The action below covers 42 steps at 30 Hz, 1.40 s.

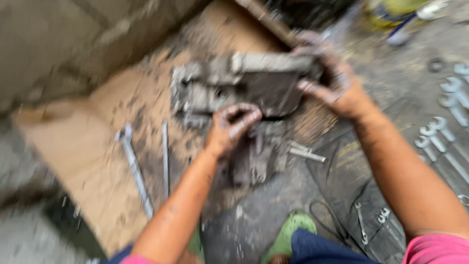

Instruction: The person uses a wrench to loosen and remove bolts from a metallic engine casing placed on cardboard. After removing several bolts, the person separates the two halves of the casing, revealing internal gears, and sets the halves aside.

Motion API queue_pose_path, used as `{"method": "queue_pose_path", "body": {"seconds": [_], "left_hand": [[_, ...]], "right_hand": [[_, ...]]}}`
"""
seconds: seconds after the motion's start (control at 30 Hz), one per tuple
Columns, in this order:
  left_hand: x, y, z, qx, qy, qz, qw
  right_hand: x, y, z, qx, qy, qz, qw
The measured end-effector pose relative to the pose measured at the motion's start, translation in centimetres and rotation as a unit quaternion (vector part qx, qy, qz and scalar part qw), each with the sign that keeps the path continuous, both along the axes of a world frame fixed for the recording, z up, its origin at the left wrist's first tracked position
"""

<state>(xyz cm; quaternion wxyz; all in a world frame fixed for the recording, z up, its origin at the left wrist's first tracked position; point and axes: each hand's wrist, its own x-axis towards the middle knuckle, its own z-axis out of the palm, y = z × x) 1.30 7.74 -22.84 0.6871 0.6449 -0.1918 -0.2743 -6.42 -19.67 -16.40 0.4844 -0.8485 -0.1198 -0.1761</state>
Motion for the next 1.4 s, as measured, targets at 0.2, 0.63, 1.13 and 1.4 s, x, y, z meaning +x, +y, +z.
{"method": "queue_pose_path", "body": {"seconds": [0.2,0.63,1.13,1.4], "left_hand": [[6.9,13.1,-10.1,0.148,-0.06,0.196,0.968],[2.0,22.9,-22.4,0.573,-0.221,0.175,0.77],[9.4,14.3,-24.7,0.553,-0.437,0.006,0.709],[8.1,15.6,-24.6,0.407,-0.478,0.17,0.76]], "right_hand": [[2.0,0.1,-6.5,0.119,0.079,-0.091,0.986],[6.4,-2.6,-19.8,0.041,-0.104,-0.261,0.959],[8.2,-1.8,-21.4,0.127,-0.137,-0.278,0.942],[8.2,-2.9,-23.2,0.126,-0.135,-0.273,0.944]]}}
